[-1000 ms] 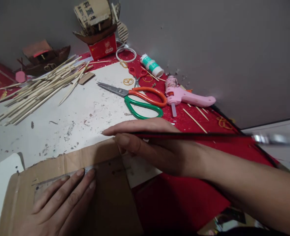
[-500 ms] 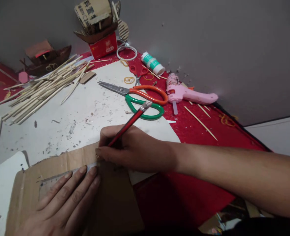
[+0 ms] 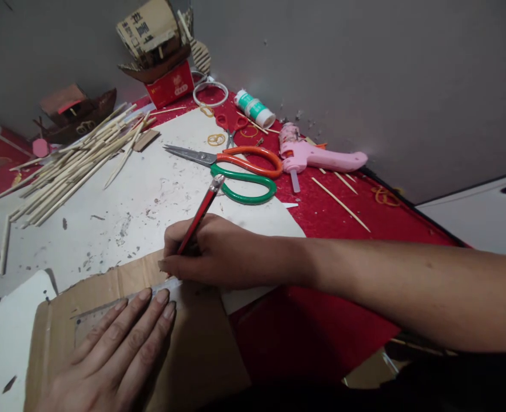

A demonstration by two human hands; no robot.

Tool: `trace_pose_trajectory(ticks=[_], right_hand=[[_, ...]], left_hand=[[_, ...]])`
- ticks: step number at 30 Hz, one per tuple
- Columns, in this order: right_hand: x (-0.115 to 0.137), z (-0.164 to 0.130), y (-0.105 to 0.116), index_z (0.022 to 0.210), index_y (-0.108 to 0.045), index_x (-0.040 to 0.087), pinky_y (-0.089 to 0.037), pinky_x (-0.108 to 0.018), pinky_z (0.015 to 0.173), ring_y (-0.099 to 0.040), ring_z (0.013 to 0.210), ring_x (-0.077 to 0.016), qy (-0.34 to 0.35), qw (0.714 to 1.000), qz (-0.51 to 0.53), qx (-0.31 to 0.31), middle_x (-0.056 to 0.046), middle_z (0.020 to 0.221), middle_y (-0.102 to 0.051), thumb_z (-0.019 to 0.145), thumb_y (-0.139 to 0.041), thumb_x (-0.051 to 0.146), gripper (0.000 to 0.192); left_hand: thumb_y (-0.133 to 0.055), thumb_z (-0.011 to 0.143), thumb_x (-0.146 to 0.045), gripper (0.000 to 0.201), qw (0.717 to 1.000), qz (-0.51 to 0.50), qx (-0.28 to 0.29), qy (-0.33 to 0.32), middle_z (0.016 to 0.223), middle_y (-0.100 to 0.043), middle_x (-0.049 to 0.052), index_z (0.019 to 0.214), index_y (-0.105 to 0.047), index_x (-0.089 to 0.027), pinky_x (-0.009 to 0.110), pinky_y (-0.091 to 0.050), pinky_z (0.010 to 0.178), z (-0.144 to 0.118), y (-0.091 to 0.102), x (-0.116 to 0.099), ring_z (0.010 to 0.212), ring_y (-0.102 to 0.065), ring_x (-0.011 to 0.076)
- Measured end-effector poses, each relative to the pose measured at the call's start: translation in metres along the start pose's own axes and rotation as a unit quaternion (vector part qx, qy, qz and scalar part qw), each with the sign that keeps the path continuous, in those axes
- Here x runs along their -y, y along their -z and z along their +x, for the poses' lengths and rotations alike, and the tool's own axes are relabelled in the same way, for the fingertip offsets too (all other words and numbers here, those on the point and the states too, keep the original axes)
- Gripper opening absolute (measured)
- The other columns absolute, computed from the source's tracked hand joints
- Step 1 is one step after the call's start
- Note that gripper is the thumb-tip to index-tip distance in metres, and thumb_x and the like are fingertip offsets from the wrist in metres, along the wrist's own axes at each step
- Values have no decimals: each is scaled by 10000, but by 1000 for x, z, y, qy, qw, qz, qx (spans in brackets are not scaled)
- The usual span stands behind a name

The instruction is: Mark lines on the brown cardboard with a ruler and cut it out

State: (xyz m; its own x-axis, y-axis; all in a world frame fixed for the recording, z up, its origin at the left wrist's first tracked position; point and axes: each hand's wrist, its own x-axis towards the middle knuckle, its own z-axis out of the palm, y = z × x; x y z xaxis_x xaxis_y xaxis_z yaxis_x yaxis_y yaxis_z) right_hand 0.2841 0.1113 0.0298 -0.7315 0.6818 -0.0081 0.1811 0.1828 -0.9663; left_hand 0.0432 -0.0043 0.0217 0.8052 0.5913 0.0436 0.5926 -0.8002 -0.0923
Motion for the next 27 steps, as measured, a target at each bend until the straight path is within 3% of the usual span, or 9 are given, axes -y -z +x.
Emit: trace_pose_trajectory(ticks=[15,21,27], right_hand=[[4,2,-2,732,-571,166,-402,-218,582,-499,629,-106,-17,1000,-14,13,28,670,-555,885,-583,192,156],[8,2,-2,698,-515,180,-389,-219,588,-470,625,-101,-9,1000,-21,11,40,655,-514,859,-565,120,179],[11,1,-2,679,-485,183,-363,-227,593,-431,614,-100,-2,998,-66,11,46,642,-482,872,-542,117,212]], left_hand=[[-326,1017,-252,501,1000,5,9,-17,1548,-477,95,1475,-462,-101,400,-82,1237,0,0,5,1486,-279,270],[-457,950,-612,747,998,21,6,-50,1534,-485,144,1460,-479,-67,411,-67,1240,1,3,11,1427,-383,305],[-519,897,-667,850,999,17,-1,-50,1528,-483,170,1465,-458,-37,413,-88,1237,4,3,10,1386,-441,315]])
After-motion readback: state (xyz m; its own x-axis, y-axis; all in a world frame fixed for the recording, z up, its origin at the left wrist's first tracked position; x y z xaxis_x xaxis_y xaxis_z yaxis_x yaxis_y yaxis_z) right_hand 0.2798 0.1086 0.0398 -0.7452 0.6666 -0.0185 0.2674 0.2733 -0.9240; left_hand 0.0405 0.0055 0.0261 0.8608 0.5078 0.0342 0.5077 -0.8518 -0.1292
